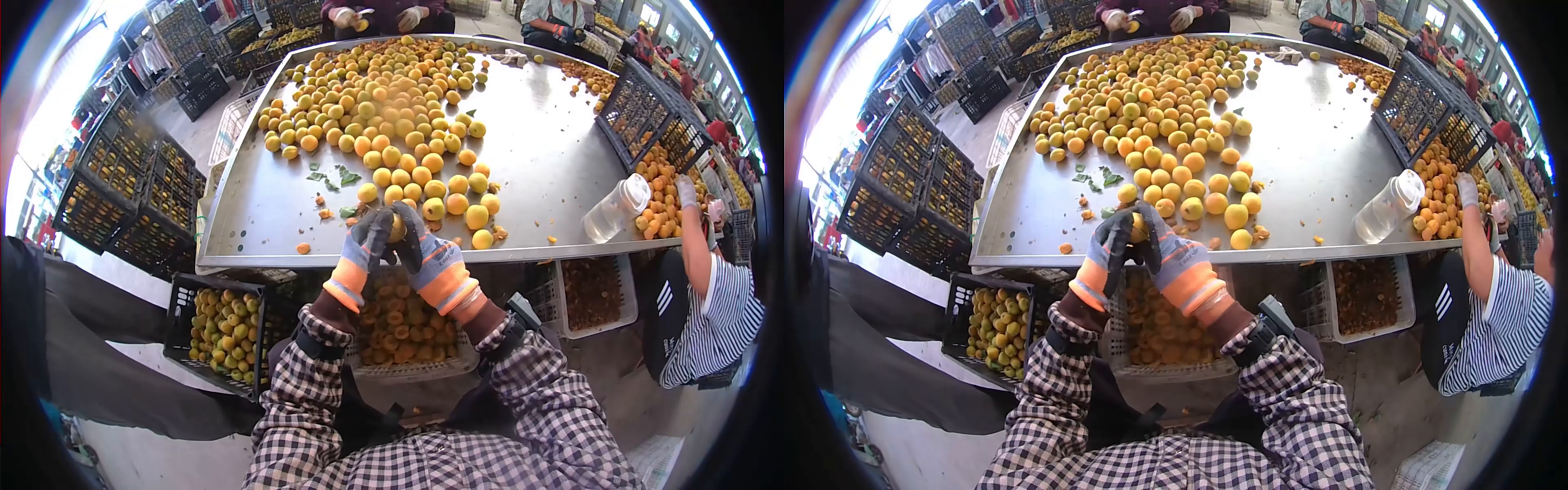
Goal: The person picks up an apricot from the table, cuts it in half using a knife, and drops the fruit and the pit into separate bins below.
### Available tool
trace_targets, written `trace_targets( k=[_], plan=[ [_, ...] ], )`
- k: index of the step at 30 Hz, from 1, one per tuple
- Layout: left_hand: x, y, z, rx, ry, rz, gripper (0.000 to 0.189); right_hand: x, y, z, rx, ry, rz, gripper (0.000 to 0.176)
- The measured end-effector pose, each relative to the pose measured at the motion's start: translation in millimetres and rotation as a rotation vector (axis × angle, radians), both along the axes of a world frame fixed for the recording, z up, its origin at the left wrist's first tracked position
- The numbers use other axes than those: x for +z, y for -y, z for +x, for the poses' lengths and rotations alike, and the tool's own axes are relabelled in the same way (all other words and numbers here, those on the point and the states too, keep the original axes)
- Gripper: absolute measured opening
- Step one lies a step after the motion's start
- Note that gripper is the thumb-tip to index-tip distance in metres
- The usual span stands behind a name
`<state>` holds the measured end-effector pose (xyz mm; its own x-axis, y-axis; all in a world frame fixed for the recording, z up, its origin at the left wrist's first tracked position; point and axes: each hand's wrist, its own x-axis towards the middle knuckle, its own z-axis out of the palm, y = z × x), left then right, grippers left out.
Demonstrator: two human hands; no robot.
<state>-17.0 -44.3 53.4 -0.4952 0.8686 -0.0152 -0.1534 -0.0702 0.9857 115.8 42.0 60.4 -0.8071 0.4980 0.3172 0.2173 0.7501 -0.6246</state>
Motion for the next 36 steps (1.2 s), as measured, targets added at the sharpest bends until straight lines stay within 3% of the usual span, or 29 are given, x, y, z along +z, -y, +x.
trace_targets(
  k=[3, 5, 7, 11, 13, 16, 20, 23, 26, 27, 29, 30, 32, 36],
  plan=[
    [-5, -2, 3, 0.064, -0.074, -0.030, 0.041, -5, 0, -3, 0.052, 0.003, -0.011, 0.043],
    [-2, -3, 13, 0.120, -0.151, 0.184, 0.037, -12, -3, -5, 0.083, 0.034, -0.003, 0.035],
    [-8, -1, 12, 0.114, -0.092, 0.134, 0.037, -22, -6, -9, 0.113, 0.046, -0.042, 0.021],
    [-7, 4, 12, 0.130, -0.174, 0.203, 0.042, -23, -2, -10, 0.195, -0.009, -0.045, 0.024],
    [-4, 7, 10, 0.109, -0.235, 0.226, 0.043, -25, 1, -9, 0.200, -0.292, -0.070, 0.014],
    [3, 11, 13, 0.045, -0.213, 0.232, 0.046, -22, 3, -9, 0.222, -0.342, -0.226, 0.024],
    [3, 7, 10, -0.007, -0.303, 0.327, 0.054, -14, -1, -8, 0.157, -0.290, -0.235, 0.041],
    [-4, 6, -1, -0.029, -0.318, 0.338, 0.061, -13, -6, -11, 0.249, -0.474, -0.177, 0.054],
    [-7, 4, -5, -0.056, -0.219, 0.384, 0.064, -15, -8, -11, 0.318, -0.520, -0.855, 0.052],
    [-7, 5, -4, -0.057, -0.219, 0.383, 0.064, -15, -11, -10, 0.317, -0.521, -0.856, 0.052],
    [9, 7, 6, -0.068, -0.016, 0.331, 0.060, -8, -19, -6, 0.184, -0.288, -1.145, 0.051],
    [6, 6, 7, -0.068, -0.014, 0.330, 0.060, -24, -20, -15, 0.188, -0.485, -1.255, 0.051],
    [3, 5, 10, -0.044, 0.132, 0.325, 0.057, -15, -18, -11, 0.202, -0.518, -1.325, 0.050],
    [9, 8, 11, -0.011, 0.165, 0.265, 0.049, -13, -16, -9, 0.180, -0.625, -1.392, 0.048]
  ],
)
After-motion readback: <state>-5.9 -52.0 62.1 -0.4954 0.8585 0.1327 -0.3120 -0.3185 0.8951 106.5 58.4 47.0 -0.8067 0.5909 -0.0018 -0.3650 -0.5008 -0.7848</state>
